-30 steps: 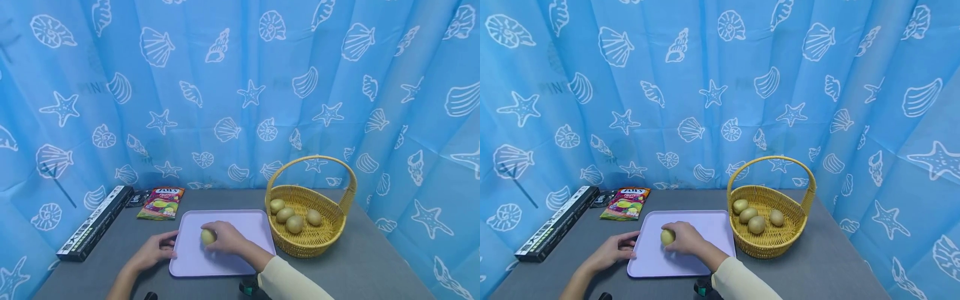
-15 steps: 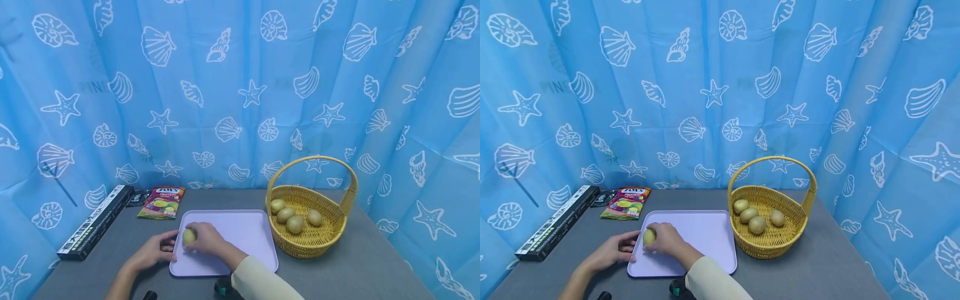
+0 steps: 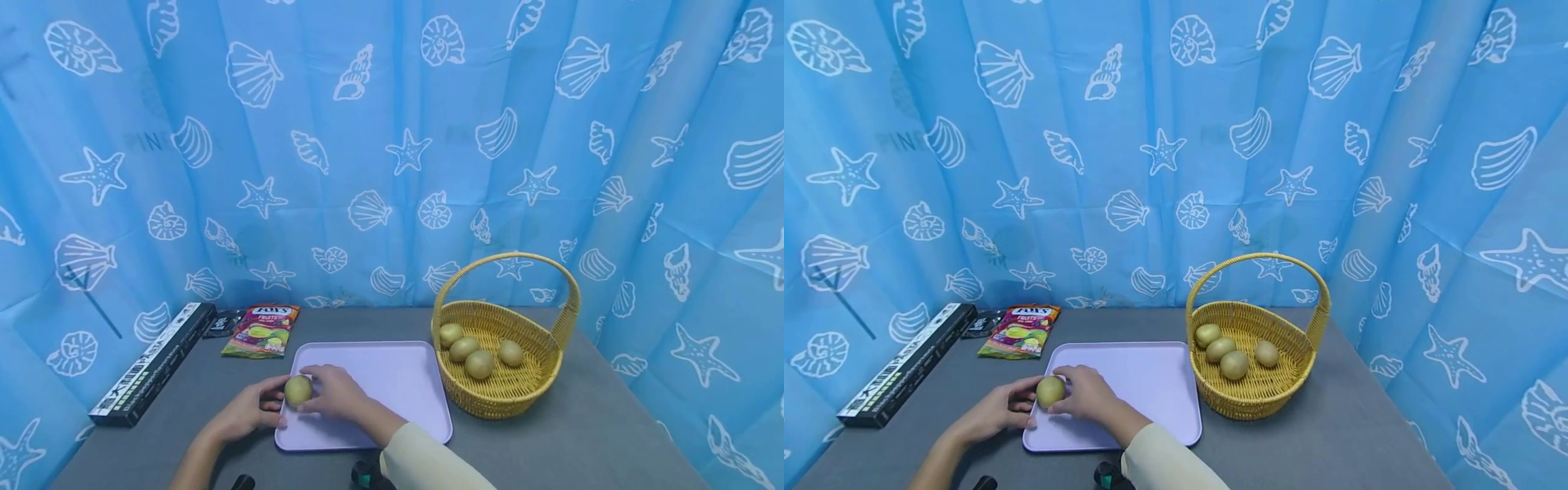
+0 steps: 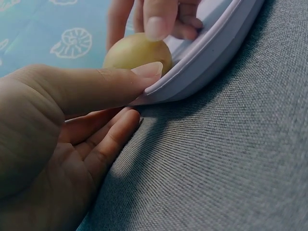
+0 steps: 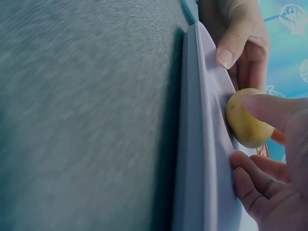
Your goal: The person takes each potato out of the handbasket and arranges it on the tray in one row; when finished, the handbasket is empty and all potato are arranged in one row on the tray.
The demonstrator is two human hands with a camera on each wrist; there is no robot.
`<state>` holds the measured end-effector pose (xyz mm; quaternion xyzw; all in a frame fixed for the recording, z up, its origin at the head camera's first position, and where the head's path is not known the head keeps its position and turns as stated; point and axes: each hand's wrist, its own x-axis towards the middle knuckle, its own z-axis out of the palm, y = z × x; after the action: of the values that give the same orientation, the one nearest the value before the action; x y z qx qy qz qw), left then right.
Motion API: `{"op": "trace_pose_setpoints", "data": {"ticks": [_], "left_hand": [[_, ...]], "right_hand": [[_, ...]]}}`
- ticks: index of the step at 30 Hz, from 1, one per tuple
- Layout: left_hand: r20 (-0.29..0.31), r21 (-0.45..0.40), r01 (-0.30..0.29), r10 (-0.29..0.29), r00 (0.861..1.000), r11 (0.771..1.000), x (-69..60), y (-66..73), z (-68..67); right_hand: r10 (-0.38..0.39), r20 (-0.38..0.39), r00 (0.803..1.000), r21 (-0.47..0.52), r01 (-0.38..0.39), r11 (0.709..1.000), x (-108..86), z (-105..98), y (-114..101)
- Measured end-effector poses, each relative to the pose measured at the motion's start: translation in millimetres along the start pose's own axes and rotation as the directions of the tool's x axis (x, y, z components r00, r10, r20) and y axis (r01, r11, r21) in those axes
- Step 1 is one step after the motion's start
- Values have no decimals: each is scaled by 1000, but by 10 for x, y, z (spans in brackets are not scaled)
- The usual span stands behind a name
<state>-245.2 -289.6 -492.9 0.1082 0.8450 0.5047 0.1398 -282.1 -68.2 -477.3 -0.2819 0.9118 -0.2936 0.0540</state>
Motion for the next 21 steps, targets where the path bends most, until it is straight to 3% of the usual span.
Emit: {"op": "trace_pose_setpoints", "data": {"ticks": [7, 13, 21], "left_hand": [[-23, 17, 11, -11, 1000, 1000, 0, 20, 21], [-44, 30, 18, -17, 999, 999, -3, 38, 36], [-41, 44, 10, -9, 999, 999, 28, 27, 22]], "right_hand": [[-47, -18, 999, 25, 47, 999, -221, -159, 118], [-109, -39, 993, 122, 113, 986, -481, -422, 199], [-251, -122, 960, 103, 264, 959, -795, -928, 354]]}}
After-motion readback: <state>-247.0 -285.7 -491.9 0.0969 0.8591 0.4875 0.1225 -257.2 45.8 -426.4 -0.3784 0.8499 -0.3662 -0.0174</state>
